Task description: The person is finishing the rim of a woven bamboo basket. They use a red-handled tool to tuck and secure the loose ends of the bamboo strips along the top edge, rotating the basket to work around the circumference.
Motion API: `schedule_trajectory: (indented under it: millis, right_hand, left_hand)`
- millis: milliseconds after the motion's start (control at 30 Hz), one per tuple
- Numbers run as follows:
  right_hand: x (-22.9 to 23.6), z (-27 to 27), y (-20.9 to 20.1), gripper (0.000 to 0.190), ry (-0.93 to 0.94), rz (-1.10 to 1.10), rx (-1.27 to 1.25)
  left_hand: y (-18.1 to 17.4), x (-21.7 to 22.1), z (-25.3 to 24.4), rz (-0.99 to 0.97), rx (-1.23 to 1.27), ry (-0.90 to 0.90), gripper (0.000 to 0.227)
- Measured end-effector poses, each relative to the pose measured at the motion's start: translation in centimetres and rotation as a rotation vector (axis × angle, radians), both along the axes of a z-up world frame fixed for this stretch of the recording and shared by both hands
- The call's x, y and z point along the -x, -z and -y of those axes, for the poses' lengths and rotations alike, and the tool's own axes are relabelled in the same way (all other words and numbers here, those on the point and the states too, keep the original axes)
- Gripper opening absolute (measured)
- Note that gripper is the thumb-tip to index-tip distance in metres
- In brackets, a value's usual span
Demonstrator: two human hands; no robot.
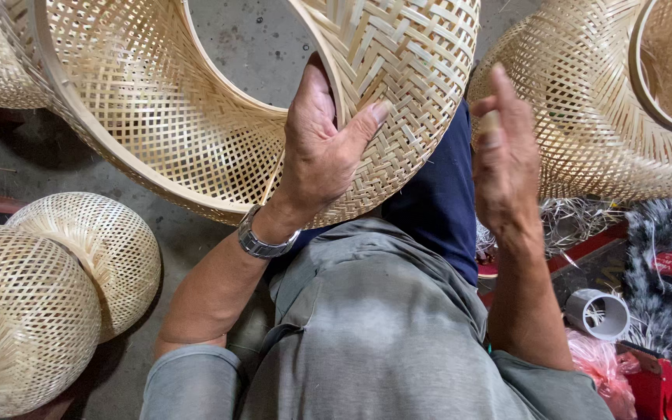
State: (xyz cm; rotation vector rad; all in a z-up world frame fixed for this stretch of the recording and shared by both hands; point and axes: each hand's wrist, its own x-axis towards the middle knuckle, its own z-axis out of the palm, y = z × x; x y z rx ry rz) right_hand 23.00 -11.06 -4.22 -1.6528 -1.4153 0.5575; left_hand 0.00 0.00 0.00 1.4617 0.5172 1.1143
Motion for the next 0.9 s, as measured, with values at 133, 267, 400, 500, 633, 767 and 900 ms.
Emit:
schedule_trajectory:
  millis: [133,267,400,500,633,767,900]
  right_hand:
    - [-0.5,0.3,-2.6,0.046,-0.086,0.454,-0.069]
    - [0.6,-0.9,-6.5,0.054,-0.265,0.671,-0.252]
    - [1.6,-2.5,-9.8,0.064,-0.333,0.791,-0.251]
    - [2.5,-2.7,-11.2,0.061,-0.328,0.851,-0.25]
    - [2.9,-2.7,-11.3,0.055,-0.327,0.849,-0.162]
    - [2.8,-2.6,-10.4,0.052,-0.314,0.925,-0.181]
    - [2.0,-2.8,-8.6,0.054,-0.284,1.041,-0.282]
  left_hand:
    - [0.1,-0.9,0.5,0.056,0.02,0.048,0.034]
    - [-0.1,-1.2,0.4,0.048,0.048,0.065,0.035]
    - [-0.1,-1.3,0.6,0.021,0.066,0.073,0.036]
    - [-0.1,-1.3,0.8,0.024,0.086,0.067,0.037]
    - [0.0,-1.3,0.6,0.035,0.095,0.067,0.036]
    - [-0.1,-1.2,0.2,0.017,0.065,0.066,0.034]
    - [-0.7,-0.9,-0.1,-0.014,0.09,0.062,0.036]
